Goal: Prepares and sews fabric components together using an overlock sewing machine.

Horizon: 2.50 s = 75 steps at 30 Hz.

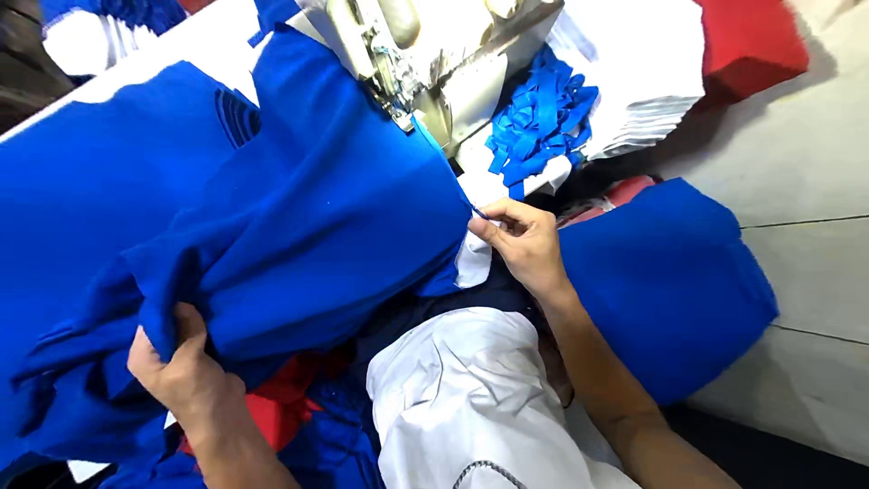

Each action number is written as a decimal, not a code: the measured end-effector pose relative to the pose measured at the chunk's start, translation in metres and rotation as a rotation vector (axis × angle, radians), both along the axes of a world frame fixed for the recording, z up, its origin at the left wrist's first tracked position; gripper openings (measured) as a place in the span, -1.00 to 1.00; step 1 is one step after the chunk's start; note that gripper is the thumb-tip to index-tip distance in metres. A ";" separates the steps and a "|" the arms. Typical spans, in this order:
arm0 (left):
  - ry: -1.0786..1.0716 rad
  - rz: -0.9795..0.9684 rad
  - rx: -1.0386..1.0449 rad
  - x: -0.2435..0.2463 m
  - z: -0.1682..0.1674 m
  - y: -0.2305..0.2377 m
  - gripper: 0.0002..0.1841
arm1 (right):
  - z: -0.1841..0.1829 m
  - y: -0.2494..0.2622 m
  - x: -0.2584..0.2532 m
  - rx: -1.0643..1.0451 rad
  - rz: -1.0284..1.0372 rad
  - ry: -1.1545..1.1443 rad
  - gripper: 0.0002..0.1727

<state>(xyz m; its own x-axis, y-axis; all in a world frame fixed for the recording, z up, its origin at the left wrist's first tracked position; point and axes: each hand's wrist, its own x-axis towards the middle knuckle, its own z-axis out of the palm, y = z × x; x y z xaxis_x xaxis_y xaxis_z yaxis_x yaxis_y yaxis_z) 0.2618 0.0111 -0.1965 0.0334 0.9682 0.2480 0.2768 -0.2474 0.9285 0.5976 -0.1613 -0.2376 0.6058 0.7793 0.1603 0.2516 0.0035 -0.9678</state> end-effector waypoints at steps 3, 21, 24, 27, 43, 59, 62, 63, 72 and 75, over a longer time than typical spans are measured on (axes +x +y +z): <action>0.010 -0.005 0.033 0.000 0.018 0.012 -0.84 | 0.009 0.016 0.004 0.023 0.024 -0.025 -0.88; 0.037 -0.148 0.155 0.011 0.068 0.116 -0.75 | 0.033 0.062 0.021 0.053 0.041 -0.118 -0.80; 0.105 -0.191 0.208 0.015 0.074 0.141 -0.73 | 0.035 0.063 0.024 0.064 0.056 -0.125 -0.79; 0.249 -0.145 0.226 0.027 0.083 0.166 -0.66 | 0.036 0.064 0.026 0.066 0.064 -0.127 -0.77; 0.753 -0.379 0.307 0.088 0.060 0.212 -0.43 | 0.038 0.065 0.023 0.065 0.063 -0.094 -0.68; 0.173 -1.138 -0.619 0.098 0.007 -0.026 -0.23 | 0.045 0.076 0.063 -0.012 0.352 0.235 -0.71; -0.245 -1.100 -0.806 0.112 -0.024 -0.044 -0.21 | 0.044 0.077 0.065 0.003 0.329 0.327 -0.83; -0.381 -1.039 -0.821 0.117 -0.028 -0.047 -0.27 | 0.045 0.076 0.063 0.018 0.315 0.338 -0.86; -0.340 -0.144 0.014 0.132 0.008 -0.019 -0.97 | 0.051 0.056 -0.020 0.106 -0.029 0.093 -0.70; -0.042 -0.226 0.183 0.120 0.020 0.026 -0.96 | 0.044 0.063 -0.036 0.138 -0.083 0.140 -0.63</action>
